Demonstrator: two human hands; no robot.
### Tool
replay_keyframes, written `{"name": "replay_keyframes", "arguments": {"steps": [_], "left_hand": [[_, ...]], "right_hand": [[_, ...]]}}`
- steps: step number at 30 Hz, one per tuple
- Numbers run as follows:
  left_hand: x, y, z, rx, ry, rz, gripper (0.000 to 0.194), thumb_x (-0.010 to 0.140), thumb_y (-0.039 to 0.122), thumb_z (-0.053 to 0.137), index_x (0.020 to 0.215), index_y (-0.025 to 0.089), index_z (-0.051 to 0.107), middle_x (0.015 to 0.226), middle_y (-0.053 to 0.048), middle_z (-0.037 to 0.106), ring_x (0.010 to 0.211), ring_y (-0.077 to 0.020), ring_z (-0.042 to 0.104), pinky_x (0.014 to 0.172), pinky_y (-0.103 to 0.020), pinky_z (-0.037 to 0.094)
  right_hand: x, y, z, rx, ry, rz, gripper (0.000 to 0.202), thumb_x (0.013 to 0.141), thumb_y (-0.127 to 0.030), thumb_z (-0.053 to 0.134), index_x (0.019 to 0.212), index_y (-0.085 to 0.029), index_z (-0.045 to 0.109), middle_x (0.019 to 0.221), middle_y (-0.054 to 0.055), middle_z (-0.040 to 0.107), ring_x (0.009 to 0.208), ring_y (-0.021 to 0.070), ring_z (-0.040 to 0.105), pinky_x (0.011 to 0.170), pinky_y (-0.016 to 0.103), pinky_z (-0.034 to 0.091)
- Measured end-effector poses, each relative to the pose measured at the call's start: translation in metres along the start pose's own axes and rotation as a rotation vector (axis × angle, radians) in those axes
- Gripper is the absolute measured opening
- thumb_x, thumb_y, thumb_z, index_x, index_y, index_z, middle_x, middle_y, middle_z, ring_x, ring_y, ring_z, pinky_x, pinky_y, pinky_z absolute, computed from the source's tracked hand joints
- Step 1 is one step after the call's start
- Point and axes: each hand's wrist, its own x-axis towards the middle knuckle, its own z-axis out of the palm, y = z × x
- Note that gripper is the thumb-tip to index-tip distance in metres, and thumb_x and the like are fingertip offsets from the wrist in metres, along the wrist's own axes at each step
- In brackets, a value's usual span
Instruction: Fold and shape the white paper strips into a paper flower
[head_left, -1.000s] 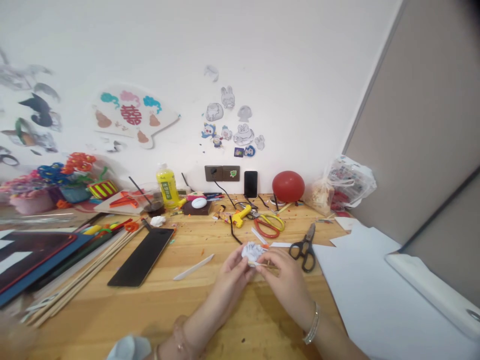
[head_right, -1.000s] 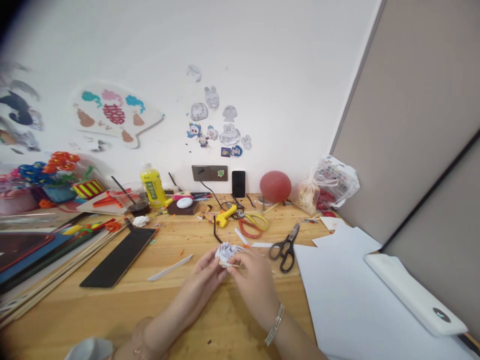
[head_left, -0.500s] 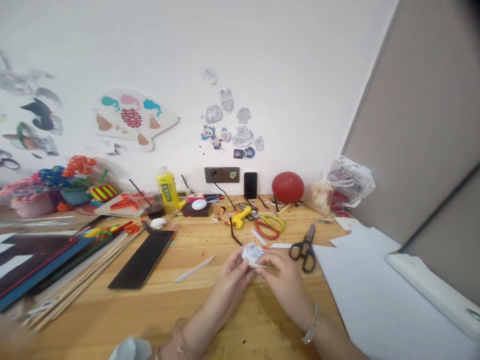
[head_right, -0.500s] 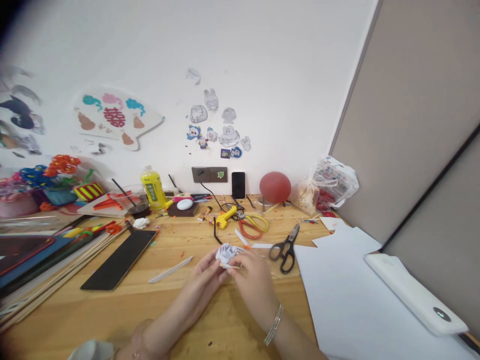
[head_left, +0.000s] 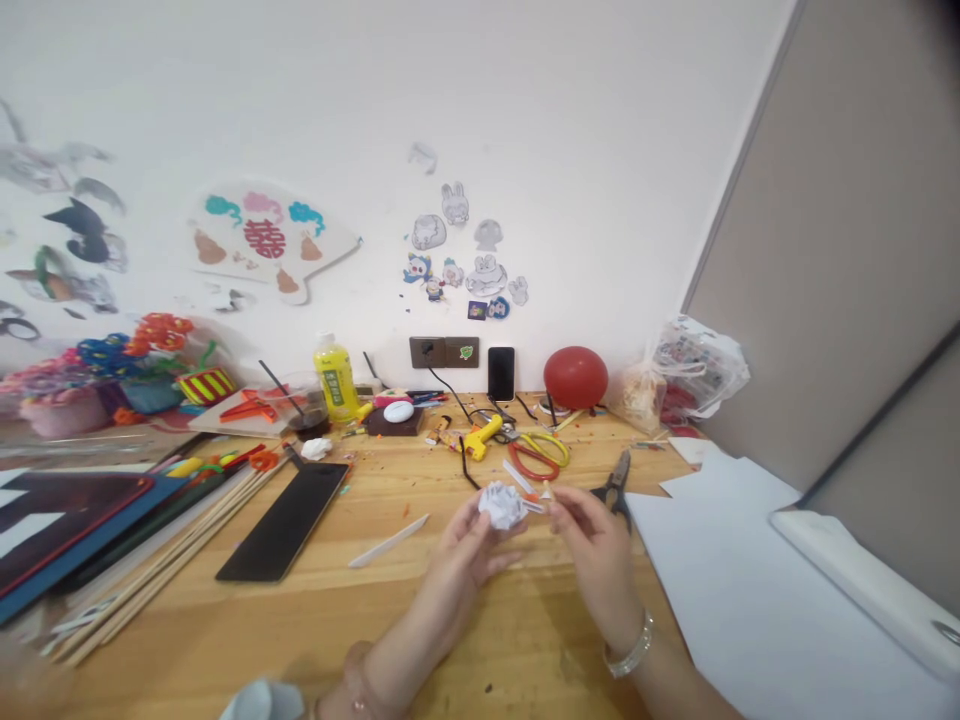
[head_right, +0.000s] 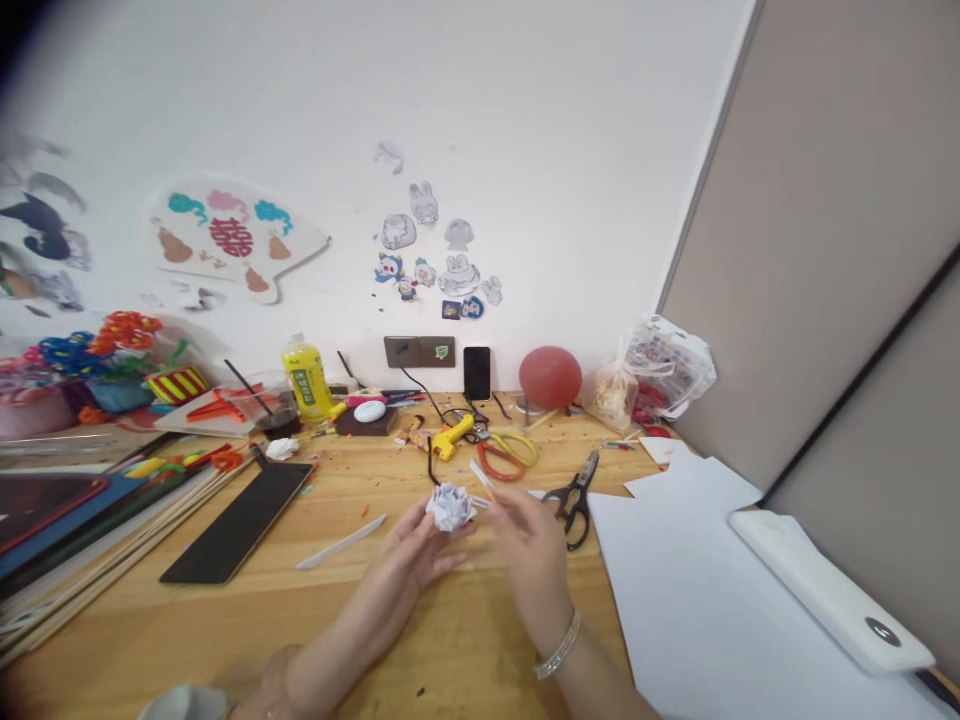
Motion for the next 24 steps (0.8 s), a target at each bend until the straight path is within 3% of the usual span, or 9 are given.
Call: {"name": "replay_keyframes", "arguments": {"steps": [3,8,19,24], "left_hand": [[-0.001,0.000,0.000,0.034,0.033,0.040,0.039,0.069,0.025,0.070,0.106,0.024,0.055,0.118,-0.008,0.059,0.099,-0.0249,0.060,0.078,-0.037,0.049],[0.000,-0.002,0.001,-0.017,-0.013,0.093,0.036,0.068,0.019,0.072,0.100,0.022,0.055,0.105,-0.005,0.064,0.097,-0.0183,0.060,0.091,-0.034,0.043],[0.000,-0.006,0.002,0.012,0.039,0.113,0.033,0.064,0.022,0.075,0.092,0.022,0.057,0.094,-0.003,0.066,0.090,-0.0163,0.061,0.090,-0.033,0.043],[-0.002,-0.008,0.003,0.025,0.038,0.116,0.032,0.063,0.022,0.075,0.091,0.021,0.058,0.094,-0.002,0.066,0.088,-0.0162,0.061,0.090,-0.034,0.042]], "right_hand": [[0.000,-0.003,0.001,-0.031,-0.098,-0.095,0.015,0.081,-0.028,0.054,0.084,-0.020,0.066,0.083,0.006,0.070,0.076,0.0199,0.064,0.066,0.030,0.051],[-0.005,-0.011,0.004,-0.249,-0.268,-0.343,0.016,0.084,-0.020,0.050,0.082,-0.022,0.066,0.078,0.004,0.068,0.073,0.0183,0.061,0.064,0.028,0.046],[-0.004,-0.007,0.004,-0.466,-0.243,-0.497,0.017,0.088,-0.023,0.047,0.082,-0.022,0.063,0.077,0.004,0.066,0.073,0.0194,0.058,0.066,0.030,0.044],[-0.004,-0.007,0.004,-0.472,-0.259,-0.484,0.020,0.090,-0.024,0.045,0.084,-0.021,0.065,0.078,0.005,0.065,0.074,0.0194,0.058,0.067,0.031,0.044]]}}
